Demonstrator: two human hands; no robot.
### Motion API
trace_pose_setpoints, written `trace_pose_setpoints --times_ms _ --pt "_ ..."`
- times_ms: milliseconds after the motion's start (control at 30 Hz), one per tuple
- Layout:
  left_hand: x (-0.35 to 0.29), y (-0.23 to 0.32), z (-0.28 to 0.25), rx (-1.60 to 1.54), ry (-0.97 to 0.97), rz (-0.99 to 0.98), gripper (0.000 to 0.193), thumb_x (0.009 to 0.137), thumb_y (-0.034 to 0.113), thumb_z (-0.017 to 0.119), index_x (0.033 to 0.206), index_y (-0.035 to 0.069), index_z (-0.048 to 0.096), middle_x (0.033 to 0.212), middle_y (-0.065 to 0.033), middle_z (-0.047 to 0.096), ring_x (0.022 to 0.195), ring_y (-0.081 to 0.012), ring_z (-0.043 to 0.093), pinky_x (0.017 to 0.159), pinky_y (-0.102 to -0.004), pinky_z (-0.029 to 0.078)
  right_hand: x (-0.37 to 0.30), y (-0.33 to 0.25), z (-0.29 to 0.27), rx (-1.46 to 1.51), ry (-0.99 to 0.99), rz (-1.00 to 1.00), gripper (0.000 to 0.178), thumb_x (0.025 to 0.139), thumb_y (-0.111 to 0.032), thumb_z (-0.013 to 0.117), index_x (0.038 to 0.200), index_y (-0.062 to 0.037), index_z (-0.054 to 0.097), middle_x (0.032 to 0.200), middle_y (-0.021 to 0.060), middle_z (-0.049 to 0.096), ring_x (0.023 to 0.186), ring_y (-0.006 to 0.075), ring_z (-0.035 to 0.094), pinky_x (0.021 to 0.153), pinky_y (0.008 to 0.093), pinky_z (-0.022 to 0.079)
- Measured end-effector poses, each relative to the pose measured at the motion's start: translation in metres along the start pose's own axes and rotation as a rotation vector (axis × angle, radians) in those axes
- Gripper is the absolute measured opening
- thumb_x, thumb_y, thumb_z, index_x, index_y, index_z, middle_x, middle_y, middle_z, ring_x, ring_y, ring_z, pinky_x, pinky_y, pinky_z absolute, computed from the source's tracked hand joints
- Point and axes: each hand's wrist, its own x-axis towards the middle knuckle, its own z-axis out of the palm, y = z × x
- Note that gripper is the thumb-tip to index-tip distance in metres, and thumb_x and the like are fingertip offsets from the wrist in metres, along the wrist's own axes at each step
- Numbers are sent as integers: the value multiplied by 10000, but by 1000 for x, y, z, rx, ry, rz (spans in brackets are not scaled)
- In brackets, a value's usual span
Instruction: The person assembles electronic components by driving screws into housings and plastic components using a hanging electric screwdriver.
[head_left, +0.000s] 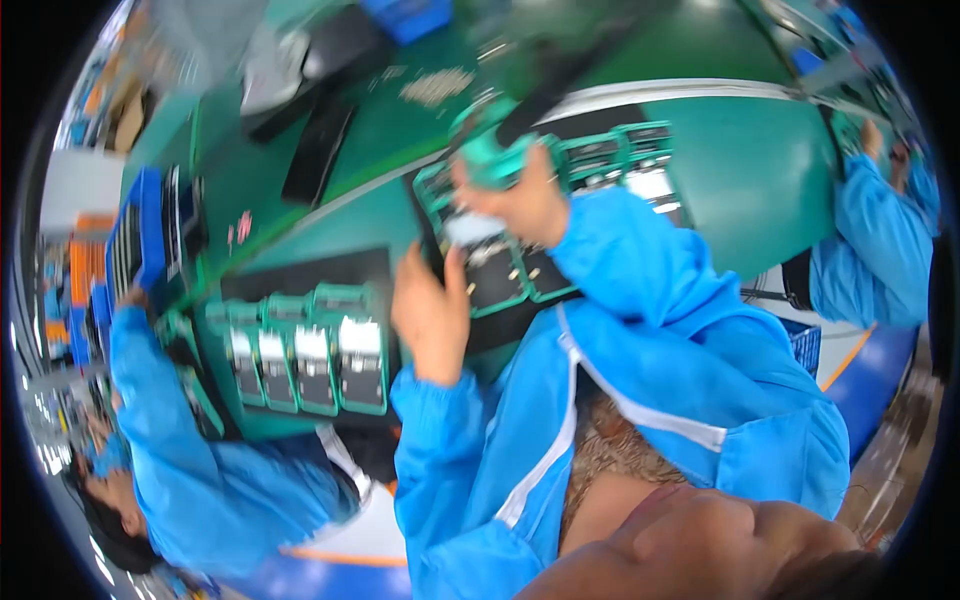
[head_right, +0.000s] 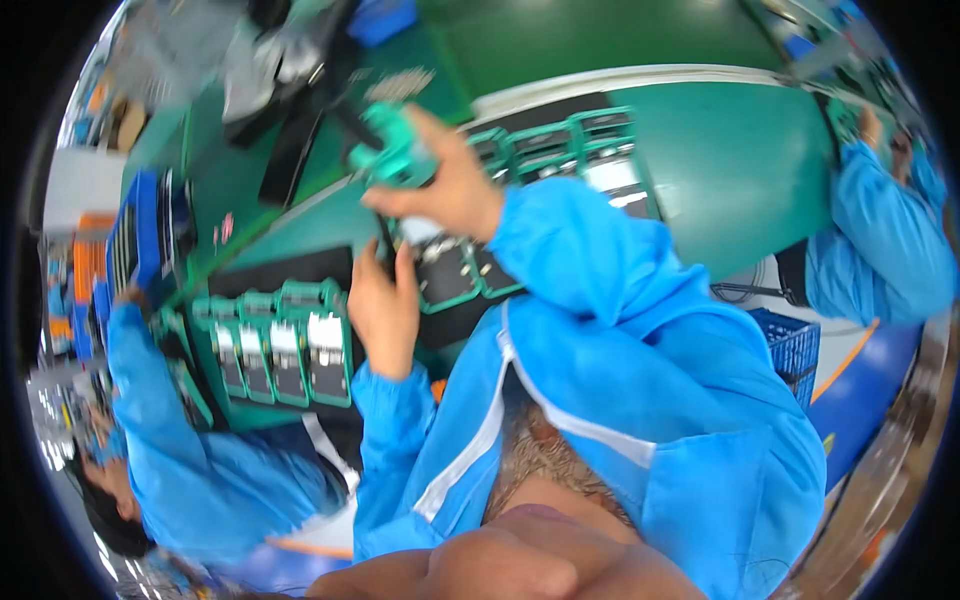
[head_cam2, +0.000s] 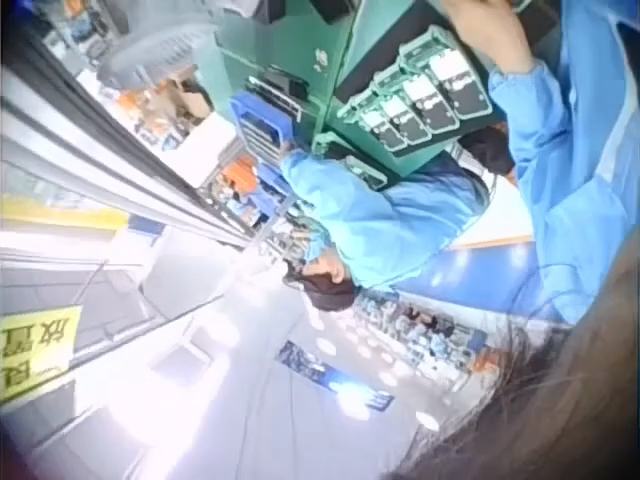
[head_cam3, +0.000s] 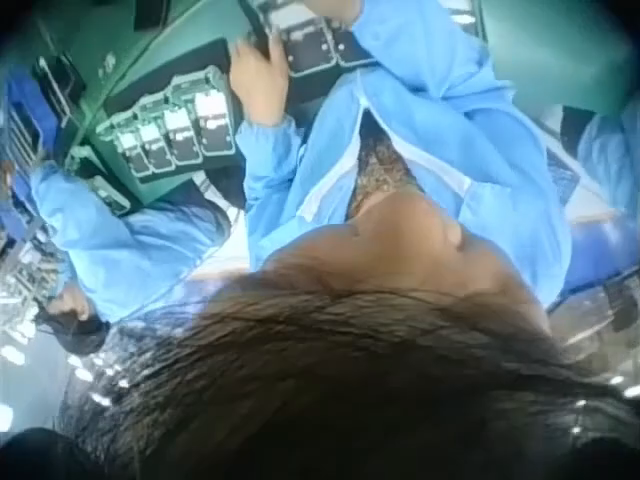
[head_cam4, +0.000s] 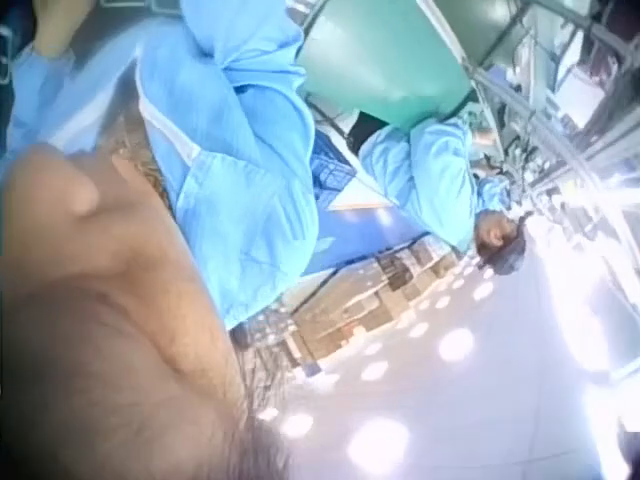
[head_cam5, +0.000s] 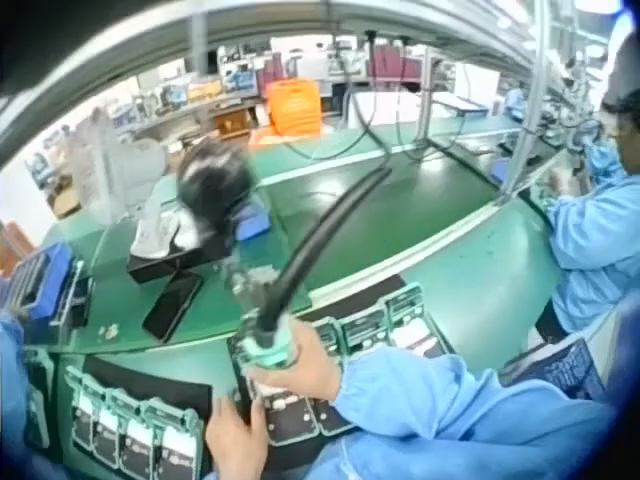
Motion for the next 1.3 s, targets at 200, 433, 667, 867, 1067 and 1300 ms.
trace_pose_setpoints --times_ms 200,433,667,867,1067,1300 --pt "17 -14 -66 103 -283 16 542 837 287 624 1200 -95 494 531 -156 518 473 -240 547 467 -410 378 -3 -34 4 235 10 -263 651 685 -168 791 1231 -18 468 1030 49 573 955 99 488 843 275 437" --pt "13 16 16 -395 -544 124 373 848 173 637 1129 -47 527 682 -85 596 529 -143 575 474 -270 451 -40 -77 -45 381 27 -362 532 692 -208 767 1111 -19 499 961 34 536 894 111 496 799 274 419" --pt "22 151 161 -654 -908 32 619 876 259 607 1309 17 237 1038 -198 550 910 -255 559 759 -341 466 -73 -74 -125 197 139 -408 617 668 -201 791 1163 -7 478 1053 73 545 930 135 508 825 285 411" --pt "12 197 235 -1082 -1258 -173 869 872 262 615 1440 54 -9 1254 -278 452 1154 -339 489 940 -409 434 -84 -73 -154 259 246 -483 774 659 -155 800 1292 18 390 1043 69 581 940 128 527 843 277 418" --pt "-27 122 197 -835 -933 430 445 922 140 511 1316 -5 365 1158 -143 534 1041 -209 539 889 -325 449 -83 -93 -149 210 244 -441 570 694 -153 773 1164 8 493 956 53 567 889 115 522 798 265 428" --pt "-32 82 -8 -562 -334 305 227 924 77 497 1117 -34 543 924 -112 641 805 -160 625 742 -271 488 -73 -66 -120 207 221 -266 374 728 -62 731 1057 -39 554 769 -2 577 643 72 520 550 232 437"
